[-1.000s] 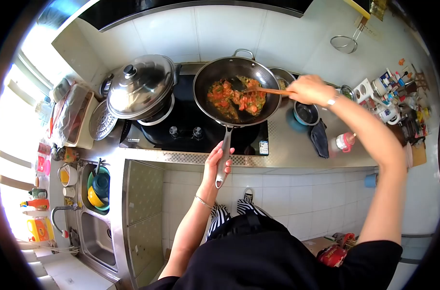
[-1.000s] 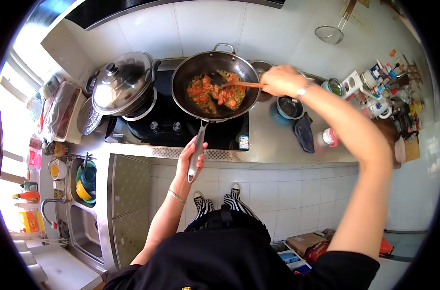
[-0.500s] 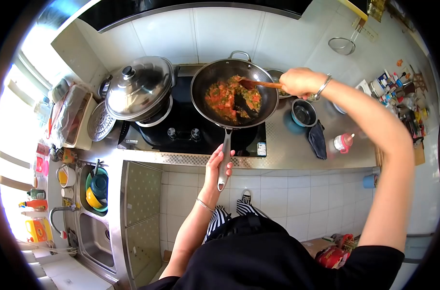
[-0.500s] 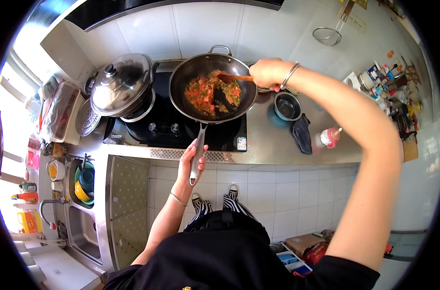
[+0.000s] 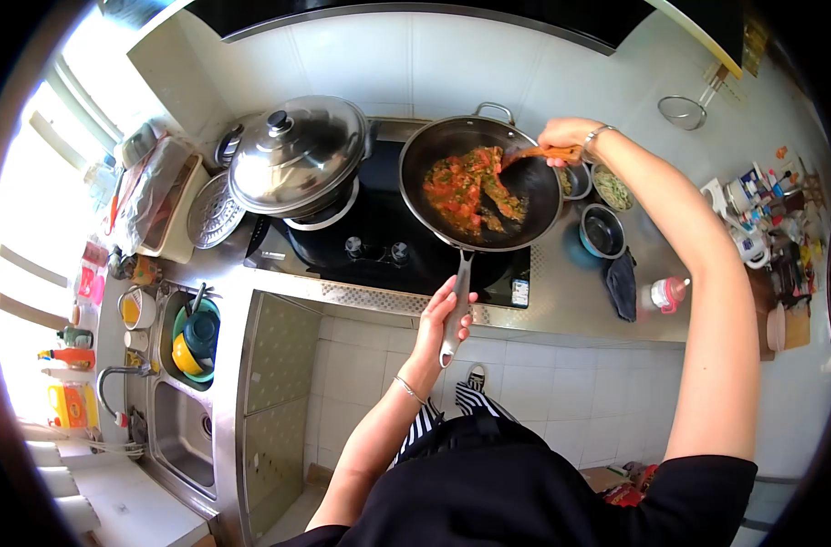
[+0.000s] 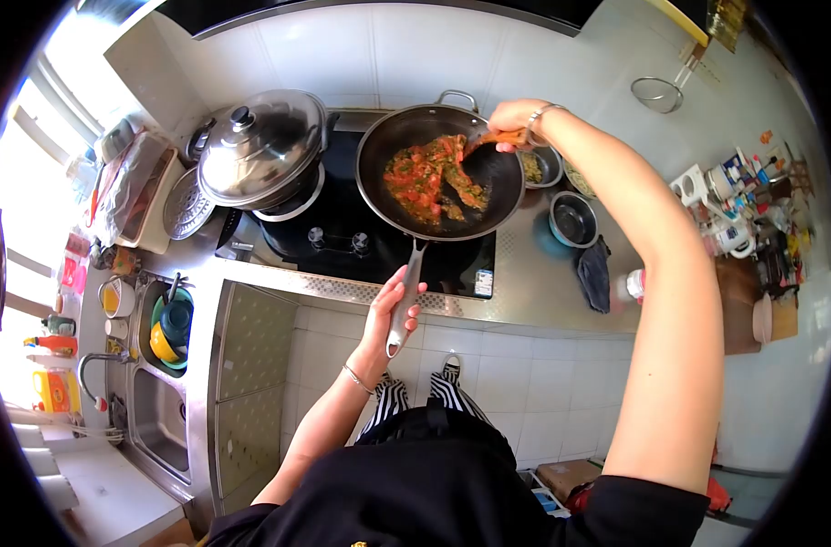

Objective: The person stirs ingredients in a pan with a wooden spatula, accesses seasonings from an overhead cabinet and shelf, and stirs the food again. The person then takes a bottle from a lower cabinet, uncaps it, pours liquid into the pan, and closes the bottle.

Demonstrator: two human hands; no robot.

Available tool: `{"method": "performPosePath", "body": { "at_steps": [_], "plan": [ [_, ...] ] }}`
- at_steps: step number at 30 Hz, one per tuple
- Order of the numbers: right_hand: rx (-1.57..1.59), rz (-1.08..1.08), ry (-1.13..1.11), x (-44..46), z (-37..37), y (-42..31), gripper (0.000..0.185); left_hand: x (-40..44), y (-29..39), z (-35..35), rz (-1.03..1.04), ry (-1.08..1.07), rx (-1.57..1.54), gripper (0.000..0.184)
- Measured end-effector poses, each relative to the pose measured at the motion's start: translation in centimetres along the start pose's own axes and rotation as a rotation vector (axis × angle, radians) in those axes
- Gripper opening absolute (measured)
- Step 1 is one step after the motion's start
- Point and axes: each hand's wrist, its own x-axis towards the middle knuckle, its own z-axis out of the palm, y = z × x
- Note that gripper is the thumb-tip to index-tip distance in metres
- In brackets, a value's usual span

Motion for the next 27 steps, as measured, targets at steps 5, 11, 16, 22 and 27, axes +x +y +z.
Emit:
{"method": "performPosePath", "body": {
  "at_steps": [5,11,16,22,27],
  "plan": [
    [-0.603,-0.200,0.047,-0.9,5.7,-6.4,0.016,-0.1,-0.1,0.0,-0.007,-0.008,-0.003,0.052],
    [-1.279,-0.640,0.206,-6.7,12.8,-3.8,0.018,0.1,-0.1,-0.2,-0.016,-0.032,-0.041,0.052],
    [-1.162,-0.663,0.231,-11.0,9.7,3.9,0.025,0.4,-0.3,-0.7,-0.012,-0.046,-0.052,0.049],
    [-1.157,-0.428,0.116,-18.4,5.5,4.0,0.037,0.2,-0.2,-0.4,-0.018,-0.038,-0.043,0.049],
    [-1.099,-0.545,0.205,-10.2,7.8,4.3,0.025,0.0,-0.4,-0.4,-0.010,-0.039,-0.059,0.049]
  ]
}}
